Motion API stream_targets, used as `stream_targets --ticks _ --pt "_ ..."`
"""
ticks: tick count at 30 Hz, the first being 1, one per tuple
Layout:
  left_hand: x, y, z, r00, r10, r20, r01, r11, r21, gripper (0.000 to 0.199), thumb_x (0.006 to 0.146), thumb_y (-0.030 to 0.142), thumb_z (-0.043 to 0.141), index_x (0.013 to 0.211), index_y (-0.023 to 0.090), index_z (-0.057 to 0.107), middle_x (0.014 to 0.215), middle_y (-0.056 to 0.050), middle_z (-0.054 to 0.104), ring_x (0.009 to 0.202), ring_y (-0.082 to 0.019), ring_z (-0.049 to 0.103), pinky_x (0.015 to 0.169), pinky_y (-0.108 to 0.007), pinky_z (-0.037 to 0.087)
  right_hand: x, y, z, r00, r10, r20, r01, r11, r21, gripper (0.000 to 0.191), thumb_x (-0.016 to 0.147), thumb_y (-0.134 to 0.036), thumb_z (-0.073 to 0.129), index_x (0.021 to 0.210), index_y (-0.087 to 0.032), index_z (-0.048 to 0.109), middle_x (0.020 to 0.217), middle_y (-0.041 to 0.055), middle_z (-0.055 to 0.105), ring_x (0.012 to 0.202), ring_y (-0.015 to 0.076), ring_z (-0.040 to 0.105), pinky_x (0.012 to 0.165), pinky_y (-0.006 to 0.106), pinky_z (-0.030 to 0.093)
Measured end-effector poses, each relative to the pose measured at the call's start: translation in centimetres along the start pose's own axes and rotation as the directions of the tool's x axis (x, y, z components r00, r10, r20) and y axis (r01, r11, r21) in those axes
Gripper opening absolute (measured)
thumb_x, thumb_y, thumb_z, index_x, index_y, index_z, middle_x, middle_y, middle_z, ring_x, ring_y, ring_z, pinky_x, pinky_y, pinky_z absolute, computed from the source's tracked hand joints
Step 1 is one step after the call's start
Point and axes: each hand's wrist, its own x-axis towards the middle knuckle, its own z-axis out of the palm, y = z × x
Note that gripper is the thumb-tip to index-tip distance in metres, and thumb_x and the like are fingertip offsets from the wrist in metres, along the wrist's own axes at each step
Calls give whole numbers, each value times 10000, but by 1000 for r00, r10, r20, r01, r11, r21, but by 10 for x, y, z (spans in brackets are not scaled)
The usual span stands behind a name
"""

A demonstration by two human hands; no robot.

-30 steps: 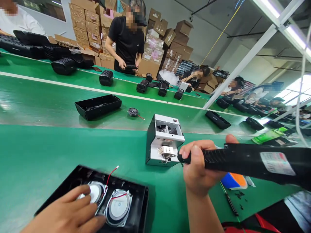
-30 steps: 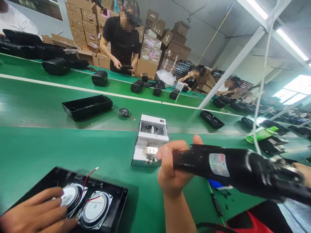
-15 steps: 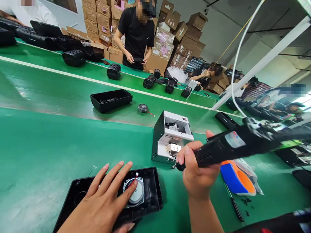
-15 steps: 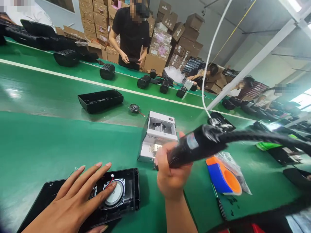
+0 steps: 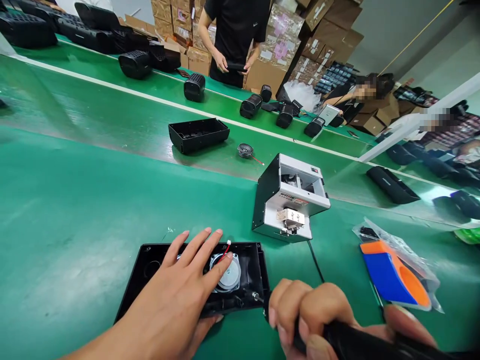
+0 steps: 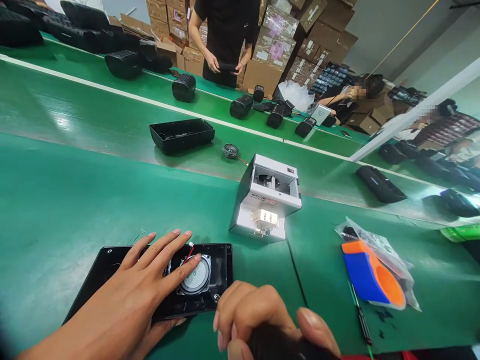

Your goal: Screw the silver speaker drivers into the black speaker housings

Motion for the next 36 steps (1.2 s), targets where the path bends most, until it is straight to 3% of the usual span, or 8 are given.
stream_targets --ticks 5,11,22,25,27,29,32,36 --pt "-2 -1 4 1000 -15 14 16 999 -31 719 923 520 847 1587 298 685 1785 -231 468 1615 -495 514 1258 -821 443 -2 12 20 984 -83 -160 75 996 -56 66 1193 -246 620 1213 -300 588 773 -63 572 510 154 563 494 309 523" --pt "-10 -4 13 998 16 -55 -16 1000 3 769 929 453 798 1655 297 596 1824 -205 432 1656 -461 461 1302 -781 392 3 18 32 964 -138 -226 127 990 -61 543 1166 -213 670 1583 -359 353 825 -87 588 496 134 539 447 287 490" --pt "-6 4 4 998 -57 35 57 998 12 859 897 642 876 1642 297 621 1820 -180 452 1659 -444 453 1326 -723 377 14 19 42 978 -195 -72 189 979 -73 421 1166 -172 617 1523 -351 483 806 -73 499 488 143 485 427 285 435" --pt "-4 -4 -1 999 18 38 -17 999 -30 854 971 819 698 1635 286 631 1782 -189 511 1595 -495 519 1220 -755 482 14 21 40 972 -231 -46 228 972 -63 440 1163 -161 602 1540 -349 473 815 -70 492 493 138 486 414 273 425" --pt "3 -11 -10 995 53 85 -50 998 -40 661 1094 706 577 1605 296 663 1734 -177 578 1547 -485 575 1154 -735 542 13 21 38 972 -232 -26 230 972 -55 477 1166 -183 604 1584 -353 448 813 -70 491 490 136 487 415 273 418" --pt "14 -16 -21 982 81 170 -78 997 -25 464 1154 436 534 1573 314 693 1688 -153 632 1469 -453 651 1096 -684 595 11 21 37 978 -206 -21 204 976 -70 539 1176 -205 596 1642 -374 385 805 -72 493 494 141 491 439 286 424" --pt "31 -24 -34 953 106 284 -111 994 1 561 1065 135 507 1555 311 716 1622 -134 692 1315 -407 753 1027 -595 654 9 20 38 983 -165 -78 160 984 -77 538 1178 -199 589 1634 -392 378 801 -77 478 512 146 482 473 300 415" --pt "45 -34 -40 936 116 333 -94 992 -81 626 985 26 546 1482 330 777 1476 -79 784 1163 -311 822 1006 -432 670 7 20 36 986 -153 -67 152 988 -22 473 1158 -134 604 1539 -386 482 816 -70 480 532 148 502 492 302 431"
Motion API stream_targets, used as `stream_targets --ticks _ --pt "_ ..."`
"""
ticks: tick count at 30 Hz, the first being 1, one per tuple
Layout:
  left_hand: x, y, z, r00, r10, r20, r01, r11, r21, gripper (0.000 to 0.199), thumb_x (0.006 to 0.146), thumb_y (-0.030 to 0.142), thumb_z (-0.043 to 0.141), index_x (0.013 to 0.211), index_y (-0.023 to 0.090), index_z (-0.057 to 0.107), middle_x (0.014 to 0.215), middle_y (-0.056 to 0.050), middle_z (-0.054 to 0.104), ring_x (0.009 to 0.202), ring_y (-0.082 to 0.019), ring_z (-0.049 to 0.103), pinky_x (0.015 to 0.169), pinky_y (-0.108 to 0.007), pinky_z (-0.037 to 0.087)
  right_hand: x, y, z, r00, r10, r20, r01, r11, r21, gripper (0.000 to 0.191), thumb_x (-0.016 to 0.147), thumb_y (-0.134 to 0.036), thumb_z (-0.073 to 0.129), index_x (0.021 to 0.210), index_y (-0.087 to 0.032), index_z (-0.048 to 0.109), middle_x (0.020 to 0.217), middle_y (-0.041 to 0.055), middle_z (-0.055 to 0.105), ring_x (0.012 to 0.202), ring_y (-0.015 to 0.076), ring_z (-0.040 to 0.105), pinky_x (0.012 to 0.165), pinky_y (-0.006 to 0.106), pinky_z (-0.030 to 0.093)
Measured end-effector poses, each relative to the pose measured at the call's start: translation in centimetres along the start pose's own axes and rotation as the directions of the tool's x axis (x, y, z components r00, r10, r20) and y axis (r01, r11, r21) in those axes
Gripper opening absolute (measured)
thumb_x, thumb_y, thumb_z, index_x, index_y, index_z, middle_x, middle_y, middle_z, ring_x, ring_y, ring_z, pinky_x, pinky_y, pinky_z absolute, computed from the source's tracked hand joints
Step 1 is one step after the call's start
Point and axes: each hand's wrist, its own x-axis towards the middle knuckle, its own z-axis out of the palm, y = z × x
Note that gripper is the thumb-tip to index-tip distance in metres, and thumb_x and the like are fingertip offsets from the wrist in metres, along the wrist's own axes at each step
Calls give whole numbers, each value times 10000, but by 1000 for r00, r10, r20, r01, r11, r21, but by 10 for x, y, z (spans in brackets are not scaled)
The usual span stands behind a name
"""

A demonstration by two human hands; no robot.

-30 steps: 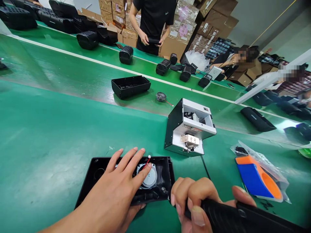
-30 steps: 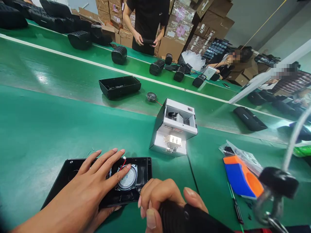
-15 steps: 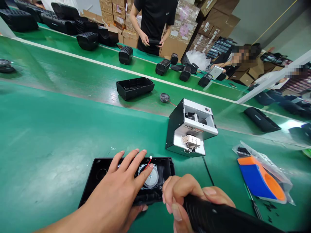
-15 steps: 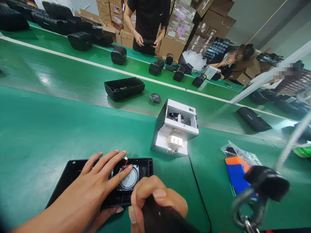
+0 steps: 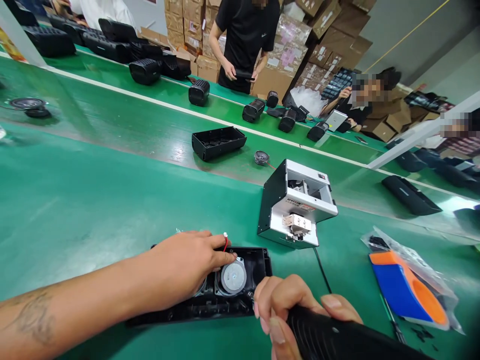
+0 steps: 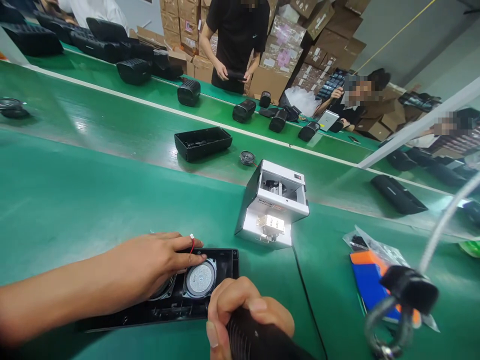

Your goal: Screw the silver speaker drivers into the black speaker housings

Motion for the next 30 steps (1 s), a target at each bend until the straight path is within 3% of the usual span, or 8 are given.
stream_targets --ticks 5,11,15,19,22,26,28,30 --pt "8 -8 -15 994 52 95 -43 994 -98 450 1062 176 648 1442 360 803 1430 -74 806 1164 -315 834 959 -386 663 2 0 -7 998 -6 66 5 1000 16 474 1156 -91 566 1527 -375 484 835 -58 500 564 160 532 510 309 480" --pt "13 -17 -35 962 77 263 -28 982 -185 535 1064 249 736 1582 377 696 1641 -66 686 1291 -339 794 1117 -411 611 0 0 -3 1000 -7 23 7 1000 -10 450 1172 -131 593 1537 -367 477 836 -67 481 549 144 499 489 300 433" --pt "12 -21 -38 952 78 297 -2 969 -248 771 939 254 907 1638 405 619 1680 -48 646 1422 -350 725 1183 -414 587 -4 3 -6 999 30 23 -30 1000 2 668 1169 -162 604 1697 -404 273 849 -69 507 574 153 525 524 310 457" --pt "11 -21 -37 941 45 336 63 951 -302 989 792 213 1030 1658 388 586 1723 -75 601 1529 -361 638 1260 -431 526 -3 4 -6 998 37 42 -36 999 -5 563 1135 -129 614 1589 -376 389 845 -74 499 568 143 515 539 306 467" --pt "13 -21 -36 950 33 309 68 948 -310 953 782 248 1042 1626 391 622 1687 -83 640 1560 -360 605 1278 -437 507 -1 5 0 1000 13 -2 -13 999 -52 469 1122 -122 620 1496 -360 469 820 -81 468 541 139 478 513 297 442" --pt "13 -22 -32 963 34 267 65 934 -351 879 789 373 1027 1589 406 664 1622 -95 693 1535 -380 622 1280 -477 504 0 5 10 997 -46 -61 39 994 -106 512 1145 -184 629 1591 -337 429 802 -85 483 518 146 482 467 287 431" --pt "6 -25 -23 965 -8 261 117 908 -402 891 774 376 1012 1587 448 655 1614 -67 700 1510 -366 647 1268 -474 518 8 1 10 993 -69 -98 62 996 -71 593 1158 -202 637 1665 -336 359 798 -93 504 483 135 474 433 271 429" --pt "-10 -30 -5 962 -129 239 224 875 -429 955 731 301 998 1578 543 629 1670 -8 660 1549 -364 620 1291 -490 496 25 -5 3 983 -95 -158 90 995 -41 541 1172 -217 642 1632 -382 411 797 -104 492 450 113 448 428 254 452"
